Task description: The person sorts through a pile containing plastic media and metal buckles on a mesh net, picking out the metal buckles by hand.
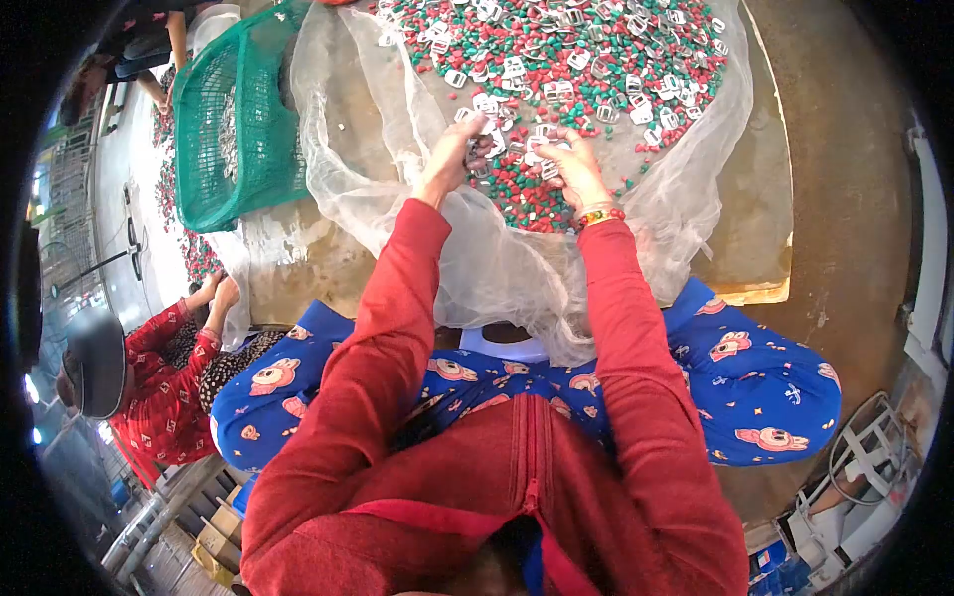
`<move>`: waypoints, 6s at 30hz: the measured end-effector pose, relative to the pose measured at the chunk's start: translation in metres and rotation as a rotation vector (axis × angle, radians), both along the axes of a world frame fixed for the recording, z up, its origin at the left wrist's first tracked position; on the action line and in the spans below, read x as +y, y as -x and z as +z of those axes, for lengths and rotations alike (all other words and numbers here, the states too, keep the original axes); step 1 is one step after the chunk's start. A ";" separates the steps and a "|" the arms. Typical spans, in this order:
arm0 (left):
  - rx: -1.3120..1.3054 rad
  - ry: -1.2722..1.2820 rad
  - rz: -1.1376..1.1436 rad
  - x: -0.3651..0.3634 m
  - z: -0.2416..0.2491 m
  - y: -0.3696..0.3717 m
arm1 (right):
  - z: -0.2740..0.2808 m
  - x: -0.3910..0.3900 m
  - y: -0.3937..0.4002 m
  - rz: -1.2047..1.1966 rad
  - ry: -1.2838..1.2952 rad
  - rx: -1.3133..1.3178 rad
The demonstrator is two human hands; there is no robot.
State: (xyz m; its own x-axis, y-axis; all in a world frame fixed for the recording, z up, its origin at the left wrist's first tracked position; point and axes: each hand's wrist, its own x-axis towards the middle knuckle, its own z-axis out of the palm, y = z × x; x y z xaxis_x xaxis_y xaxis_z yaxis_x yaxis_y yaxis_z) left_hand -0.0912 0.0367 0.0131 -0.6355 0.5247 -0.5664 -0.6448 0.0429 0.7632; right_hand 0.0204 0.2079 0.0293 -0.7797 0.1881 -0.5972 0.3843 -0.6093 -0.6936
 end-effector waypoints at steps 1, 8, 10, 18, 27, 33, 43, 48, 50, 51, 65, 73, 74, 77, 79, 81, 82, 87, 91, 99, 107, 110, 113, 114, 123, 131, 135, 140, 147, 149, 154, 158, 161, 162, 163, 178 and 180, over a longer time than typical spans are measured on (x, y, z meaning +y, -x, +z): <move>-0.245 -0.268 0.087 -0.010 0.018 -0.006 | -0.004 0.000 -0.001 0.000 0.021 0.011; -0.236 -0.518 0.202 -0.042 0.043 -0.007 | -0.021 0.012 -0.004 -0.010 0.285 0.027; -0.138 -0.334 0.139 -0.043 0.042 -0.006 | -0.030 0.020 -0.005 -0.058 0.681 0.190; 1.031 0.916 -0.377 -0.031 -0.025 -0.042 | -0.020 0.036 -0.004 -0.264 0.999 0.352; -0.111 -0.279 0.165 -0.029 0.043 -0.015 | -0.039 0.024 0.009 0.096 0.217 0.168; -0.233 -0.503 0.145 -0.024 0.026 0.005 | -0.062 -0.015 0.009 0.484 -1.350 -0.019; 0.951 1.079 -0.377 0.010 -0.028 -0.017 | -0.045 0.013 -0.005 -0.099 0.227 0.087; 0.384 0.196 -0.170 0.007 -0.020 -0.011 | -0.008 0.035 -0.006 -0.118 0.427 0.131; 0.149 0.172 -0.158 0.002 0.013 -0.014 | -0.009 0.039 -0.006 -0.108 0.461 0.167; 0.035 0.159 -0.144 -0.002 0.031 -0.016 | -0.010 0.039 -0.002 -0.095 0.478 0.187; -0.383 -0.683 0.510 0.016 0.041 -0.059 | 0.074 -0.046 0.040 0.089 -0.271 0.397; -0.349 -0.963 0.904 0.027 -0.012 -0.060 | 0.073 -0.096 0.034 0.309 -1.304 0.752; -0.530 -0.838 0.967 0.017 0.044 -0.058 | 0.082 -0.095 0.037 0.217 -1.348 0.848; -0.627 -1.229 0.957 -0.023 0.041 -0.011 | 0.110 -0.088 0.042 0.044 -1.159 0.721; -0.334 -1.284 0.890 -0.071 0.095 0.040 | 0.123 -0.068 0.046 0.061 -1.128 0.608; -0.108 -1.409 0.865 -0.130 0.122 0.110 | 0.118 -0.051 0.046 0.008 -1.108 0.488; -0.019 -1.511 0.766 -0.165 0.131 0.144 | 0.095 -0.036 0.050 -0.042 -1.120 0.484; -0.351 -0.779 1.062 -0.220 0.169 0.154 | 0.049 0.006 0.035 0.078 -1.163 0.032; 0.131 -0.525 0.423 -0.163 0.096 0.112 | -0.002 0.036 0.018 0.475 -1.247 -0.131; 1.787 0.631 -0.375 0.005 -0.066 -0.006 | -0.043 0.009 0.033 0.485 -1.528 0.121; 1.096 0.762 -0.484 -0.029 -0.024 -0.013 | -0.072 0.001 0.007 0.467 -1.314 0.065; 0.679 0.423 -0.059 -0.028 -0.011 -0.017 | -0.054 0.009 -0.002 0.371 -1.197 0.072; 0.498 0.387 -0.150 -0.019 -0.001 -0.019 | -0.054 0.025 0.002 0.174 -0.552 -0.016; 0.438 0.375 -0.173 -0.017 0.003 -0.019 | -0.053 0.026 0.003 0.151 -0.443 0.033; 1.104 0.985 -0.418 0.008 -0.025 -0.024 | -0.001 0.034 0.001 0.168 0.178 0.188; 1.323 0.932 -0.503 0.042 -0.022 -0.026 | -0.040 0.025 -0.002 0.426 -0.805 -0.111; 1.083 0.780 -0.410 0.041 -0.045 -0.025 | -0.043 0.004 -0.015 0.685 -1.286 -0.109; -0.042 -0.067 -0.078 0.011 -0.005 -0.007 | -0.042 -0.025 -0.018 0.732 -1.494 -0.051; -0.332 -0.541 0.133 -0.007 0.035 -0.002 | -0.028 -0.030 -0.013 0.539 -1.294 -0.130; -0.363 -0.620 0.161 -0.019 0.013 0.012 | -0.051 -0.014 -0.006 0.339 -1.046 -0.045; 0.198 0.278 -0.093 -0.027 0.031 0.030 | -0.016 0.013 0.010 0.293 -1.142 0.030; 1.048 1.004 -0.477 -0.032 -0.005 0.009 | 0.016 0.017 0.019 0.393 -1.155 -0.056; 1.091 1.132 -0.507 -0.024 -0.020 -0.006 | 0.002 0.027 0.017 0.211 -0.447 -0.006; 1.088 1.125 -0.498 -0.023 -0.037 -0.007 | -0.005 0.032 0.016 0.122 -0.150 0.052; 1.107 1.099 -0.526 -0.021 -0.036 -0.010 | -0.002 0.033 0.017 0.029 0.150 0.112; 0.154 -0.066 0.104 -0.028 0.012 0.051 | -0.039 -0.020 0.096 0.518 -1.296 -0.154; 0.216 0.120 0.008 -0.015 0.022 0.060 | -0.043 -0.031 0.092 0.624 -1.383 -0.181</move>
